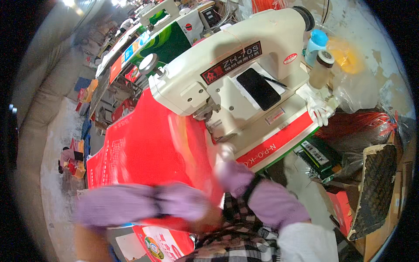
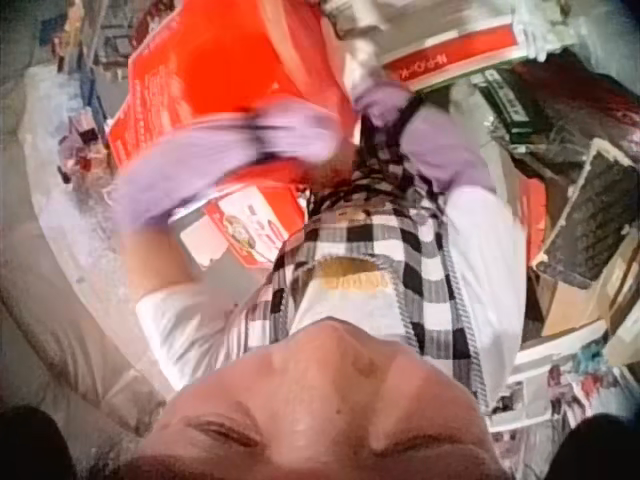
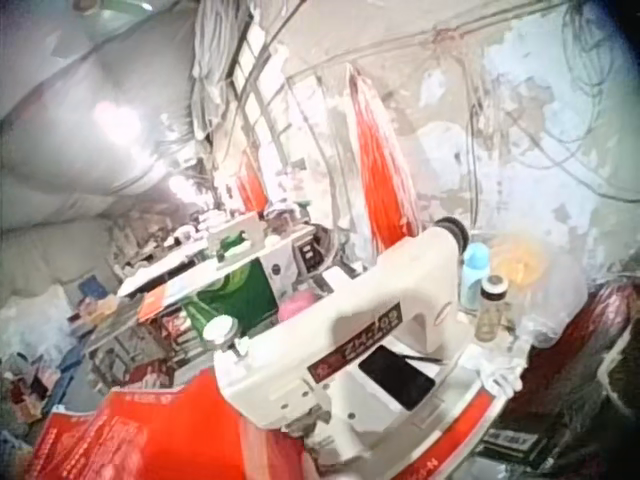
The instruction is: The person inserts a plastic liner into a red bag, feeds the top edge through a sewing machine, and places it on a stack. They then walk to a different pile to rearrange several bags before returning to the machine to repeat the process.
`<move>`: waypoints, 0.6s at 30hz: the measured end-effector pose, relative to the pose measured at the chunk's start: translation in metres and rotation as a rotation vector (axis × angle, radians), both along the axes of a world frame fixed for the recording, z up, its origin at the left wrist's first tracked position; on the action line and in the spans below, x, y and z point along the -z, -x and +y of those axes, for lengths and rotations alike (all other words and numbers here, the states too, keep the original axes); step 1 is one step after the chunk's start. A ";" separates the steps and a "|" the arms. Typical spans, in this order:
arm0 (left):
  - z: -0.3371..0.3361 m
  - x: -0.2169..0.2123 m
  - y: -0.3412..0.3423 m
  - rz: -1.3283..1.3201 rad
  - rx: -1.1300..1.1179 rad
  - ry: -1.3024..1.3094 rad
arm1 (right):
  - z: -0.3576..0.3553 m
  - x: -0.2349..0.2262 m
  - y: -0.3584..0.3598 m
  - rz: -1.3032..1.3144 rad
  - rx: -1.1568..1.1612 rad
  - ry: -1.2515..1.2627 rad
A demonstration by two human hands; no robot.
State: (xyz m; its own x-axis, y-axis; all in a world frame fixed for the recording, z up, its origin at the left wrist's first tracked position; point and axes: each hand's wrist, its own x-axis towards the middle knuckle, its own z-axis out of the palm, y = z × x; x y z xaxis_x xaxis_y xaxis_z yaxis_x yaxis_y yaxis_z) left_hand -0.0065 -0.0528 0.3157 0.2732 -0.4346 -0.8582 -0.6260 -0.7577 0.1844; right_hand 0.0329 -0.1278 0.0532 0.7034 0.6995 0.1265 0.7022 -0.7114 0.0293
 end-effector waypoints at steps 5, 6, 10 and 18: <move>0.001 0.027 0.010 -0.046 -0.203 0.394 | 0.048 0.005 -0.018 0.401 0.082 -0.033; 0.000 0.029 0.010 -0.038 -0.244 0.490 | 0.041 0.013 -0.015 0.427 0.081 -0.081; -0.003 0.041 0.058 -0.296 -0.238 0.412 | 0.028 0.026 -0.021 0.575 0.045 -0.277; -0.076 0.136 0.064 -0.052 -0.240 0.454 | -0.070 -0.026 0.058 0.751 0.080 -0.236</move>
State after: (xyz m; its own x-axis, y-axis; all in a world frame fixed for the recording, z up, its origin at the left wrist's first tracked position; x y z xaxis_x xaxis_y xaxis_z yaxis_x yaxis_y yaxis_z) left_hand -0.0702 -0.1284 0.1796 0.4486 -0.6797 -0.5803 -0.4612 -0.7322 0.5011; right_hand -0.0248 -0.1979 0.0790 0.7062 0.6571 -0.2637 0.4207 -0.6890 -0.5902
